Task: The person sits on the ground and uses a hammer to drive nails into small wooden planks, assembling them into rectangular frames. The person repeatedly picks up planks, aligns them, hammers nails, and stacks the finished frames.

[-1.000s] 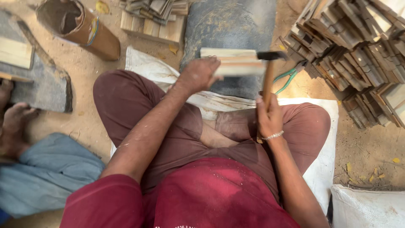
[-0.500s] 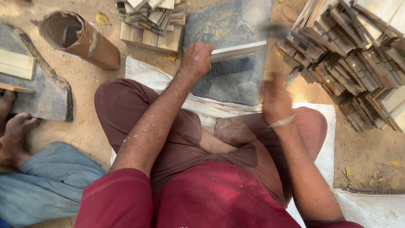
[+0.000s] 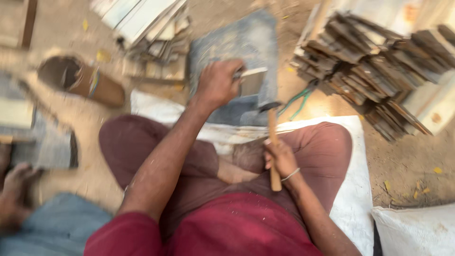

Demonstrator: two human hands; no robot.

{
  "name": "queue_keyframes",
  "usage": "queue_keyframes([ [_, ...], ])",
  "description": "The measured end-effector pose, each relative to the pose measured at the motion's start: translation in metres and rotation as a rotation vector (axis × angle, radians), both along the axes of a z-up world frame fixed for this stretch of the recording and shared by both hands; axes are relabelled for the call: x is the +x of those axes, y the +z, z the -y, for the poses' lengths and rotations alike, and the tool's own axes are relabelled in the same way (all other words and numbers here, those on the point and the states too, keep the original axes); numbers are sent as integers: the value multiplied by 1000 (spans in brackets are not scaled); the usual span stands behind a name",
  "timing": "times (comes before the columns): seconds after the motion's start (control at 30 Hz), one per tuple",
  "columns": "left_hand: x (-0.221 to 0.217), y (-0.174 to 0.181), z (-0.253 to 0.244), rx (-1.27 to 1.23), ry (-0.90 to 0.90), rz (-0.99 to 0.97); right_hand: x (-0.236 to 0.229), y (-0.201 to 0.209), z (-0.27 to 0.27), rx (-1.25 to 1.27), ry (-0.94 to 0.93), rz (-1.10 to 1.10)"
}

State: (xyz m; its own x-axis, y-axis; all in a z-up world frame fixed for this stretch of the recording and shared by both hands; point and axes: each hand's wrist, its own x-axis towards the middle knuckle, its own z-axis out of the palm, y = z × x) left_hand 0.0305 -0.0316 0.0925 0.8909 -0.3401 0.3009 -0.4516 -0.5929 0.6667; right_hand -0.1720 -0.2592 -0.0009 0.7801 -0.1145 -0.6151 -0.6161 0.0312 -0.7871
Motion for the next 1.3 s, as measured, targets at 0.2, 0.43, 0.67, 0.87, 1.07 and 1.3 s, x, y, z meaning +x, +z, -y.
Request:
queue_keyframes([
  [0.2,20,12,44,-783,59,-144,0,-12,-1,138,52,-45],
  [0.43,92,41,227,-1157,108,-487,10,-3,-1,108,58,-42],
  [0.67,12,-36,280,-917,-161,-612,7,-3,4,169,25,-56],
  [0.87,49,-38,359,-1027,-433,-609,7,-9,3,142,102,19],
  [1.07,24,-27,310,-745,-389,-372,7,-20,8,197,94,-45],
  [1.3,2,-43,107,-525,-161,-390,12,-39,12,28,224,-64],
])
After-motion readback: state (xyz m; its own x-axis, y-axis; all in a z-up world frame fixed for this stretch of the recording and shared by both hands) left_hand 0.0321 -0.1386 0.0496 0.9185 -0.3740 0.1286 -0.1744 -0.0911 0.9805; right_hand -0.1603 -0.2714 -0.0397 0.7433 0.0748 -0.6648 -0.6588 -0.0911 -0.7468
